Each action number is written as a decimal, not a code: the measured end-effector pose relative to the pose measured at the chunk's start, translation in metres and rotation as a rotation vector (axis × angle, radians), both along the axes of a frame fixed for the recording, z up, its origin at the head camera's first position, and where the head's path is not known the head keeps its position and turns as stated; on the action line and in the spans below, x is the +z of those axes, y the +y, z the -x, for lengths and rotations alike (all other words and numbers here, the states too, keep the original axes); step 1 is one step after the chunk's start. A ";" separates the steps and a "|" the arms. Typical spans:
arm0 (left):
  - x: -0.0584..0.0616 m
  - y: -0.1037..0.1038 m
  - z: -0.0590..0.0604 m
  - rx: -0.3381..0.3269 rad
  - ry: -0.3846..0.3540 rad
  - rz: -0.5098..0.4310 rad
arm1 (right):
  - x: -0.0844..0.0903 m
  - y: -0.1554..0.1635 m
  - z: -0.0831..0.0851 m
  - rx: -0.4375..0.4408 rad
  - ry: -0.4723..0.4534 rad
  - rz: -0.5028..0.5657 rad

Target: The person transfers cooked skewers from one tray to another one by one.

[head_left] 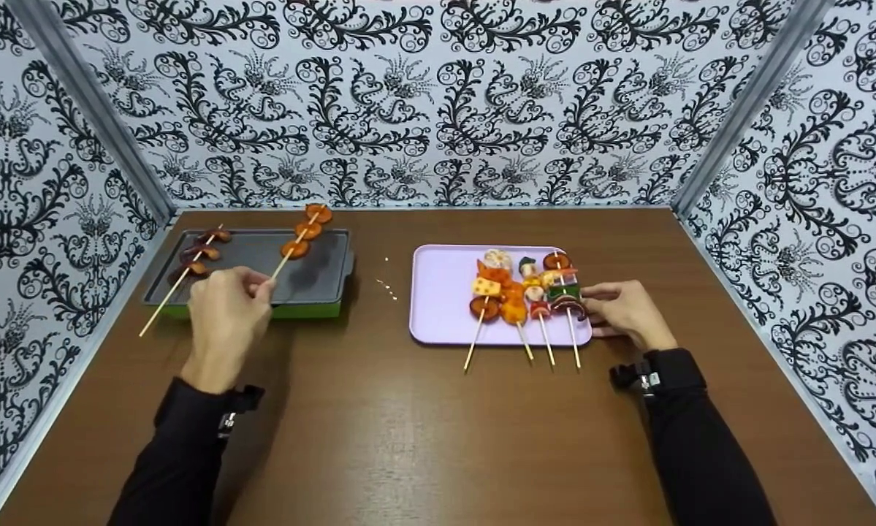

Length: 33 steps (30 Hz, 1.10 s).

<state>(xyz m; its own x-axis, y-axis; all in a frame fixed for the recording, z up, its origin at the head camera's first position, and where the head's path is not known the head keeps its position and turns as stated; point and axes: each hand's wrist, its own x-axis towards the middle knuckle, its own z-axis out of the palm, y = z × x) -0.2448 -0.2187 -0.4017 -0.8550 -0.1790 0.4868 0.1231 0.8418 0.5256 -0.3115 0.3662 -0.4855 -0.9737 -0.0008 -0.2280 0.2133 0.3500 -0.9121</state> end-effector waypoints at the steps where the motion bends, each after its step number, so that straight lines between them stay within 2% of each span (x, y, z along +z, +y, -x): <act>1: 0.000 0.002 0.000 -0.005 0.001 -0.002 | 0.000 0.000 0.000 -0.001 -0.001 -0.001; 12: -0.006 0.032 0.003 -0.062 -0.003 -0.015 | 0.002 -0.003 0.000 -0.005 -0.010 -0.009; 18: -0.009 0.053 0.007 -0.104 -0.027 0.002 | 0.002 -0.002 -0.001 -0.002 -0.005 -0.006; 33: -0.016 0.103 0.011 -0.203 -0.048 -0.035 | 0.002 -0.001 -0.001 -0.008 0.000 -0.012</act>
